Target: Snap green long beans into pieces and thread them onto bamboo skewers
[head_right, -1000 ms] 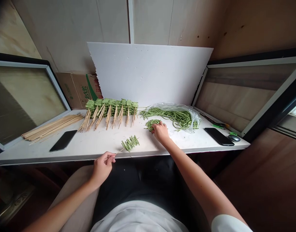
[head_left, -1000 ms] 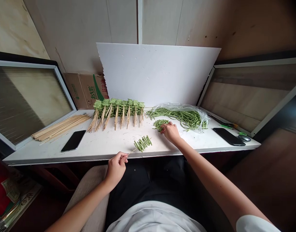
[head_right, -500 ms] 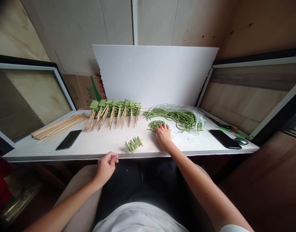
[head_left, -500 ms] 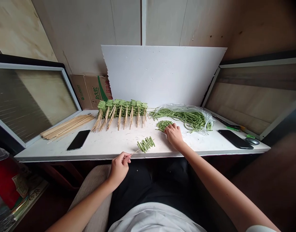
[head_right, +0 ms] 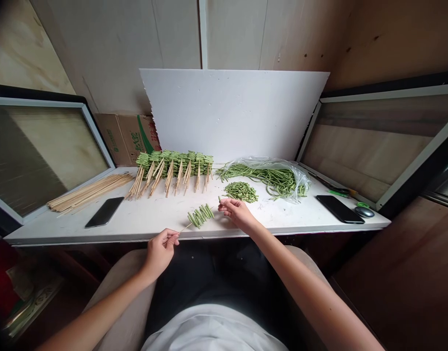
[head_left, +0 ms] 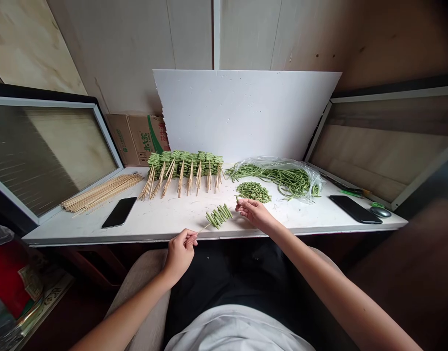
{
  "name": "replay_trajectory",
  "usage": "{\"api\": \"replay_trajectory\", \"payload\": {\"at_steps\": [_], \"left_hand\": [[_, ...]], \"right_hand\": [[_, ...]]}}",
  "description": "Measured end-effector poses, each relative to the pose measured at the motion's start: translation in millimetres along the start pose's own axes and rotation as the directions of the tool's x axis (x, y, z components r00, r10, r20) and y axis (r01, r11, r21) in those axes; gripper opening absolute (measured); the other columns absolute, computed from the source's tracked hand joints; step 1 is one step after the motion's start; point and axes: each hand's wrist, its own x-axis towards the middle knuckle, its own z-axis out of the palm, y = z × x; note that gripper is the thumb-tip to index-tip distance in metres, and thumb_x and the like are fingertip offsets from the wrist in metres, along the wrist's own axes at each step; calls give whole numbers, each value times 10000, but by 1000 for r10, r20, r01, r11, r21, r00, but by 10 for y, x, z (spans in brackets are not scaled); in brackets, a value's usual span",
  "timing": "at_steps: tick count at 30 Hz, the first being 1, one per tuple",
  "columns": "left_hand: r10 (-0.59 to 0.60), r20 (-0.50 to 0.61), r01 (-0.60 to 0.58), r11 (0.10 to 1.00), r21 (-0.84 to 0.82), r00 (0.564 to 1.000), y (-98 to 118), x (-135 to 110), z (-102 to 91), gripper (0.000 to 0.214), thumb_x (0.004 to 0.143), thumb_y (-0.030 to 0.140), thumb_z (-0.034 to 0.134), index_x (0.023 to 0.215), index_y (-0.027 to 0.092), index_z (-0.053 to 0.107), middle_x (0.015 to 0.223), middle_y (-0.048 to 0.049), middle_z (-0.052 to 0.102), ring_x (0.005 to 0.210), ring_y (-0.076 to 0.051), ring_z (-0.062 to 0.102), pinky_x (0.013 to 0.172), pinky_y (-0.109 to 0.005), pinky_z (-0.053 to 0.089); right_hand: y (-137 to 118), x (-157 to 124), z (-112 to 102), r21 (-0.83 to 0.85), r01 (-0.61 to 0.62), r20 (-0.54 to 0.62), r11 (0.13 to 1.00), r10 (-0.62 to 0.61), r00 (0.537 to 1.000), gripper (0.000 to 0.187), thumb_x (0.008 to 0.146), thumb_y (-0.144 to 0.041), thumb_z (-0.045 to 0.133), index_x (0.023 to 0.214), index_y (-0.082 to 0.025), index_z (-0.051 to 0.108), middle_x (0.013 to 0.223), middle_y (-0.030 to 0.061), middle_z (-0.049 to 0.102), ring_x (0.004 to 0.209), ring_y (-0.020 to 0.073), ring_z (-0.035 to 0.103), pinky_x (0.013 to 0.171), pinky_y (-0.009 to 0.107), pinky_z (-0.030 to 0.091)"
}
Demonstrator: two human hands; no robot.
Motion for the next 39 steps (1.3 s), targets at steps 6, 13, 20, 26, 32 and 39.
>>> {"api": "replay_trajectory", "payload": {"at_steps": [6,13,20,26,32,39], "left_hand": [[-3,0,3,1000,-7,1000,-9,14,-4,197,999,308,553,891,199,677,710,-25,715,663,-176,704,666,-258,534],[-1,-7,1,1000,1,1000,-10,18,-8,204,1000,311,555,897,194,686,710,-29,724,662,-179,713,667,-262,546],[6,-7,-6,1000,5,1000,-8,22,-6,197,994,297,558,886,194,687,707,-25,722,662,-175,712,672,-259,541],[5,-12,-5,1000,6,1000,-13,22,-7,192,989,291,559,882,196,688,709,-26,723,660,-176,715,668,-256,545],[1,-3,-1,1000,-3,1000,-13,23,-7,187,988,287,561,887,197,691,708,-25,721,659,-175,709,665,-254,542],[3,-3,-3,1000,-5,1000,-37,14,-1,175,981,279,567,886,198,691,704,-21,715,646,-171,698,646,-245,521]], "right_hand": [[70,-64,175,96,-69,19,993,68,998,338,693,-445,922,892,-199,805,970,77,809,869,185,750,843,286,599],[60,-99,215,156,-97,9,983,97,995,309,722,-403,915,920,-192,807,1006,90,816,888,195,770,877,295,613],[45,-116,212,135,-95,23,986,93,995,311,717,-407,919,911,-190,808,984,80,817,862,190,768,869,300,618],[22,-130,217,94,-70,23,993,68,997,323,714,-430,918,901,-191,808,995,89,816,860,198,771,862,302,618],[60,-113,194,91,-69,-2,994,69,998,346,705,-451,923,914,-195,819,988,88,816,869,189,768,871,279,613],[45,-119,207,36,-37,-20,999,38,999,338,673,-463,932,849,-198,817,955,80,815,888,211,767,875,316,614]]}}
